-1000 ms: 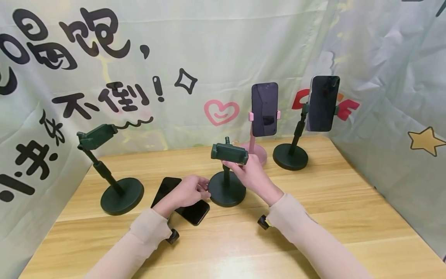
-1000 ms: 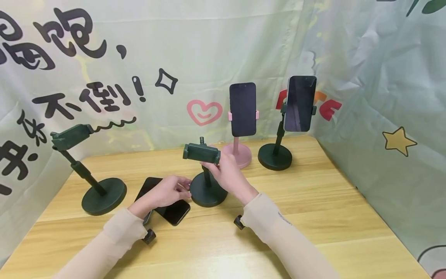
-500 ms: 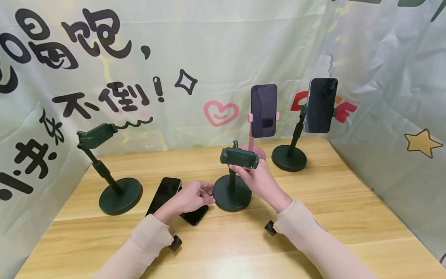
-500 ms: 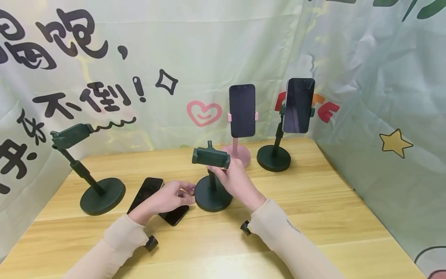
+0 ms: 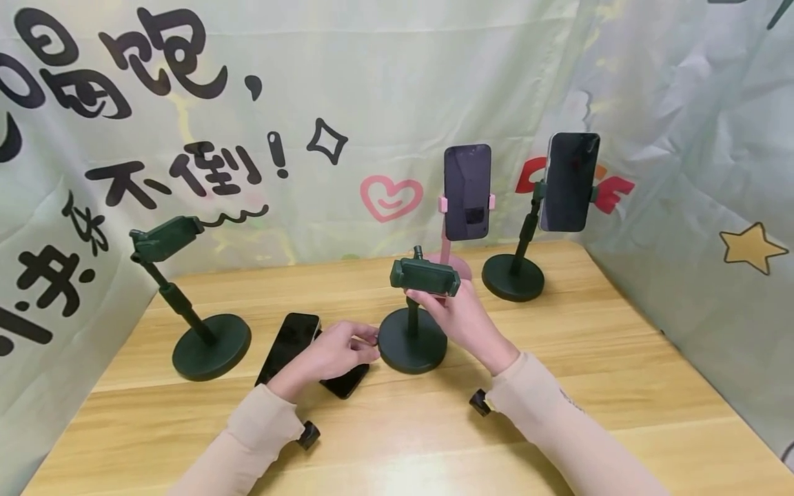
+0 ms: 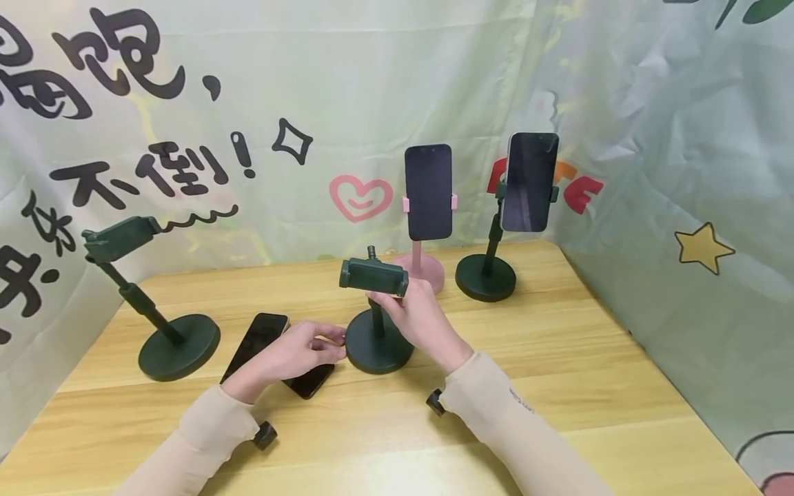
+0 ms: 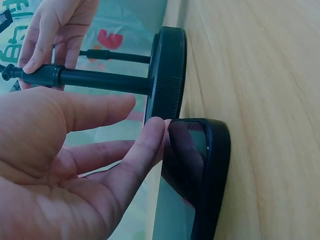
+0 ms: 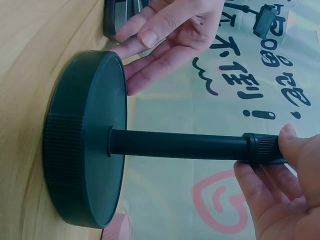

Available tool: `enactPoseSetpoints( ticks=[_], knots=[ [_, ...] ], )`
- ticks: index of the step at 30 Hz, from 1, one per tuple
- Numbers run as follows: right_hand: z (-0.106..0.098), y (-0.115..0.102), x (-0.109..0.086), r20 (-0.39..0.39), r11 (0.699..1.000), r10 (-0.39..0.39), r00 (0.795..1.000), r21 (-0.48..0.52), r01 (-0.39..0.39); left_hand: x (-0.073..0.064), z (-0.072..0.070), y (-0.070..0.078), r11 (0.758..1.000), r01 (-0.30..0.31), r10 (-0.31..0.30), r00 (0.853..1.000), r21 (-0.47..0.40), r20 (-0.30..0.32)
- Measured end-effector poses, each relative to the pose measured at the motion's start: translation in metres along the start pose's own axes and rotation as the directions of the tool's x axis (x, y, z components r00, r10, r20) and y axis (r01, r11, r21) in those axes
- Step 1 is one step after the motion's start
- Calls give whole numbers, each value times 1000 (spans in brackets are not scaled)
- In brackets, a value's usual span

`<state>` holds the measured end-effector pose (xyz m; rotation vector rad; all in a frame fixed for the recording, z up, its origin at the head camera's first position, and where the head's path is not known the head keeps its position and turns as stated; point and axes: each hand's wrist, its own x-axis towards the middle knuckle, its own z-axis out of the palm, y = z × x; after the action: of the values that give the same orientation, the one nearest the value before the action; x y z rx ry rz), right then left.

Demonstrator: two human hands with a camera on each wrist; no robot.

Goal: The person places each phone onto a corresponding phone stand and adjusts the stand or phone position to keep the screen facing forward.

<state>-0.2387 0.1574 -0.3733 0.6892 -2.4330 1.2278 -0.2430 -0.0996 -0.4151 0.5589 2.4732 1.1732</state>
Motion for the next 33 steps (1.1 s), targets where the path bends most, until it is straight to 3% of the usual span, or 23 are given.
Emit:
enactPoseSetpoints(
  ticks=[14,23,29,33],
  knots=[
    [0,-4,5,-1,999,-34,999,8,34,-4,-3,4,1000,15,-15,1000,10,12],
    [-8,-5,4,38,1000,11,999,4,-11,-2,-6,6,999,-20,19,998,26,60],
    [-20,-10,4,41,995,72,997,-71,-69,-5,-17,8,996,-82,83,996,44,-32],
    [-34,-14,3,130,986,145,981,-95,-134,-8,-26,10,996,-82,86,993,46,-82]
  ],
)
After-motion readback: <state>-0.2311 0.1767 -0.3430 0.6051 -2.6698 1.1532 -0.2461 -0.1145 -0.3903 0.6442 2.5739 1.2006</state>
